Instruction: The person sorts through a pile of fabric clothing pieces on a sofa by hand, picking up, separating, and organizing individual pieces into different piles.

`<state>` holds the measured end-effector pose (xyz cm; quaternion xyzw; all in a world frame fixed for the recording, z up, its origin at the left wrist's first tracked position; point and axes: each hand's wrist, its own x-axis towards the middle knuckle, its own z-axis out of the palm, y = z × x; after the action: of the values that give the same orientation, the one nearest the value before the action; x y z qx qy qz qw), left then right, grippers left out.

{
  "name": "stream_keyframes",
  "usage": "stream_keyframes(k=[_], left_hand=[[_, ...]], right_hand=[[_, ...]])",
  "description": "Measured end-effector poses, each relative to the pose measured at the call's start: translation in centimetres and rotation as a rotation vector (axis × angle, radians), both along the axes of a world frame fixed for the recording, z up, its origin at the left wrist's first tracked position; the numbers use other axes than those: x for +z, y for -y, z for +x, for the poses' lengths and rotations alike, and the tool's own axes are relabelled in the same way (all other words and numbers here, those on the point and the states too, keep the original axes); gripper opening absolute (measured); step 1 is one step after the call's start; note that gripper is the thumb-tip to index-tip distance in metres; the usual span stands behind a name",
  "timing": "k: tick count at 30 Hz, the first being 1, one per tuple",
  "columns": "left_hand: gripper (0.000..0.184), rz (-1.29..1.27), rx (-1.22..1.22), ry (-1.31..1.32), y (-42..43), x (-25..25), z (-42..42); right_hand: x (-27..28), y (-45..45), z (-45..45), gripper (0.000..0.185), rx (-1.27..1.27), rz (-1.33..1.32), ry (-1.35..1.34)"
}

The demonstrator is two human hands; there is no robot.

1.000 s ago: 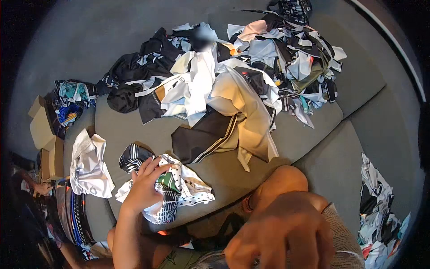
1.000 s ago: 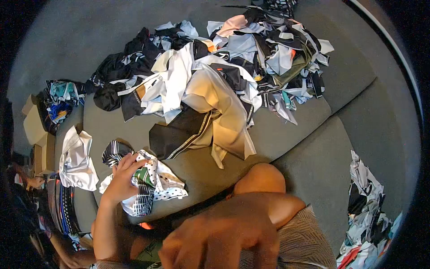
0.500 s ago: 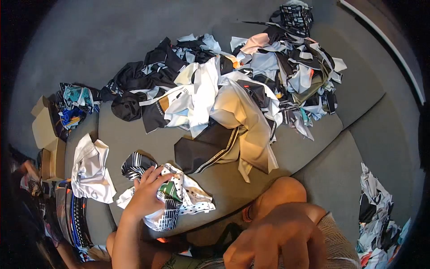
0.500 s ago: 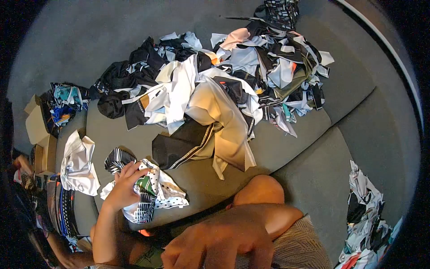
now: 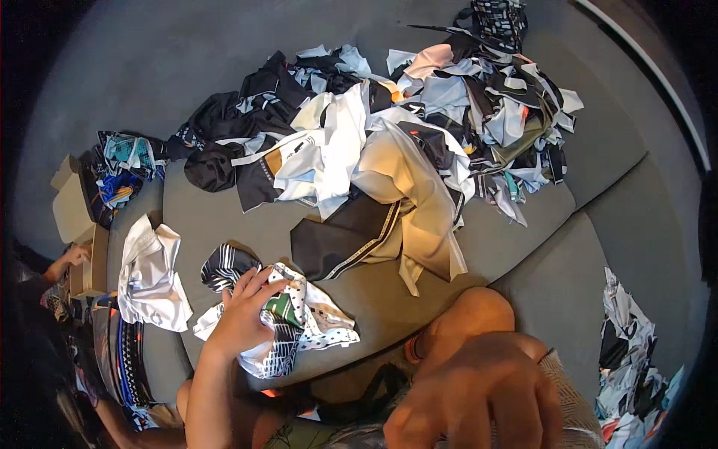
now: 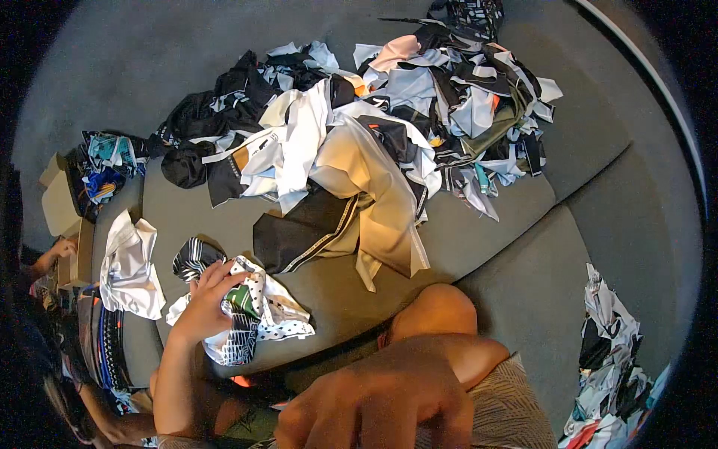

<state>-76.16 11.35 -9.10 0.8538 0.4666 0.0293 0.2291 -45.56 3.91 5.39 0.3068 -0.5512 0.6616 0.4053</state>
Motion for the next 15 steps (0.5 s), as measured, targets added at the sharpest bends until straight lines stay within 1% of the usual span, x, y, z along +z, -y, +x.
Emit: stream_keyframes(k=[6, 11, 15], left_hand=[[0.094, 0.000, 0.003, 0.035, 0.05, 0.07, 0.32], [0.095, -0.020, 0.015, 0.002, 0.19, 0.62, 0.28], [0.092, 0.000, 0.028, -0.001, 0.34, 0.50, 0.40]], right_hand=[[-0.09, -0.32, -0.18, 0.016, -0.036, 0.037, 0.005], [-0.09, -0.65, -0.27, 0.014, -0.053, 0.076, 0.014], [0.02, -0.55, 0.09, 0.016, 0.021, 0.035, -0.004]])
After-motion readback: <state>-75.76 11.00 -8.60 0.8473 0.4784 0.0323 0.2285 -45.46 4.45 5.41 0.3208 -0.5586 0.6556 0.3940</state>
